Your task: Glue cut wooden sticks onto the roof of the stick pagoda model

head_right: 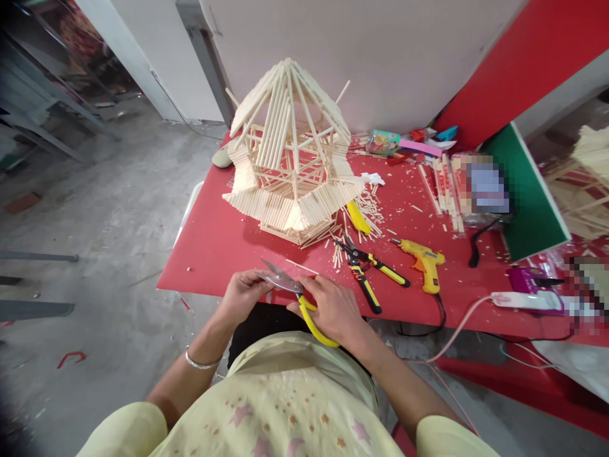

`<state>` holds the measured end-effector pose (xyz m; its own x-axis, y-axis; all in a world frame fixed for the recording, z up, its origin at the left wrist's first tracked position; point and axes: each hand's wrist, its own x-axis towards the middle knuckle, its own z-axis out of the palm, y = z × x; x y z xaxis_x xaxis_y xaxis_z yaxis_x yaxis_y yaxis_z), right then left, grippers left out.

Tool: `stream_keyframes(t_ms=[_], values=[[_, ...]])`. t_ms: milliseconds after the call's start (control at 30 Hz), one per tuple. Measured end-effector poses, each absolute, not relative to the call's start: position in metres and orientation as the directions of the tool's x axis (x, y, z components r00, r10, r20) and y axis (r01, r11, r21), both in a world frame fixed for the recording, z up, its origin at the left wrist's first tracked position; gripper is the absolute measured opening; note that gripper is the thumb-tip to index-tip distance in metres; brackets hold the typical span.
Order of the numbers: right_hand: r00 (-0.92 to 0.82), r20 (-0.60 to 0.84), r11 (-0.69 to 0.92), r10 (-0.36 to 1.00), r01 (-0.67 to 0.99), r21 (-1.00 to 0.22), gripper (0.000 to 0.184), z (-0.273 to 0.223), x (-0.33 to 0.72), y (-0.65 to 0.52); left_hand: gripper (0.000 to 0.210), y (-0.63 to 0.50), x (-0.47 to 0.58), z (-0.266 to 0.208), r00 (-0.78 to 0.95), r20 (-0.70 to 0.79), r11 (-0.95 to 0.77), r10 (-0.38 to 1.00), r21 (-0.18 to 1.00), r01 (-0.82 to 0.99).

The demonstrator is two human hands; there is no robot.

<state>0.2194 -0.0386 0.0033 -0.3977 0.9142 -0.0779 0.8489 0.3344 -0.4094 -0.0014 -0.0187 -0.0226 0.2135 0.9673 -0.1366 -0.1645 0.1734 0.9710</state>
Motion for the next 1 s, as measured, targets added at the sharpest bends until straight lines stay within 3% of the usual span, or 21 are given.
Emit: stream_keyframes(t_ms=[200, 467, 600, 767, 1000], values=[[-0.384, -0.024, 0.346, 0.923, 0.857, -0.383, 0.053, -0.003, 0.221, -0.042, 0.018, -0.023, 0.006, -0.024, 0.217, -0.153, 0.197, 0.964, 0.960, -0.199], [-0.367, 0.092, 0.368, 0.926, 0.814, -0.450, 0.050, -0.014, 0.231, -0.040, 0.020, -0.022, 0.008, -0.026, 0.154, -0.201, 0.236, 0.967, 0.936, -0.261], [-0.380, 0.020, 0.353, 0.925, 0.838, -0.416, 0.062, -0.003, 0.229, -0.036, 0.021, -0.020, 0.007, -0.025, 0.168, -0.179, 0.220, 0.970, 0.936, -0.274], [-0.394, -0.060, 0.349, 0.917, 0.866, -0.358, 0.058, 0.007, 0.223, -0.037, 0.023, -0.017, 0.006, -0.024, 0.157, -0.145, 0.178, 0.977, 0.959, -0.222], [-0.407, -0.080, 0.333, 0.910, 0.831, -0.445, 0.050, 0.002, 0.226, -0.035, 0.022, -0.018, 0.001, -0.027, 0.177, -0.115, 0.138, 0.978, 0.983, -0.123]])
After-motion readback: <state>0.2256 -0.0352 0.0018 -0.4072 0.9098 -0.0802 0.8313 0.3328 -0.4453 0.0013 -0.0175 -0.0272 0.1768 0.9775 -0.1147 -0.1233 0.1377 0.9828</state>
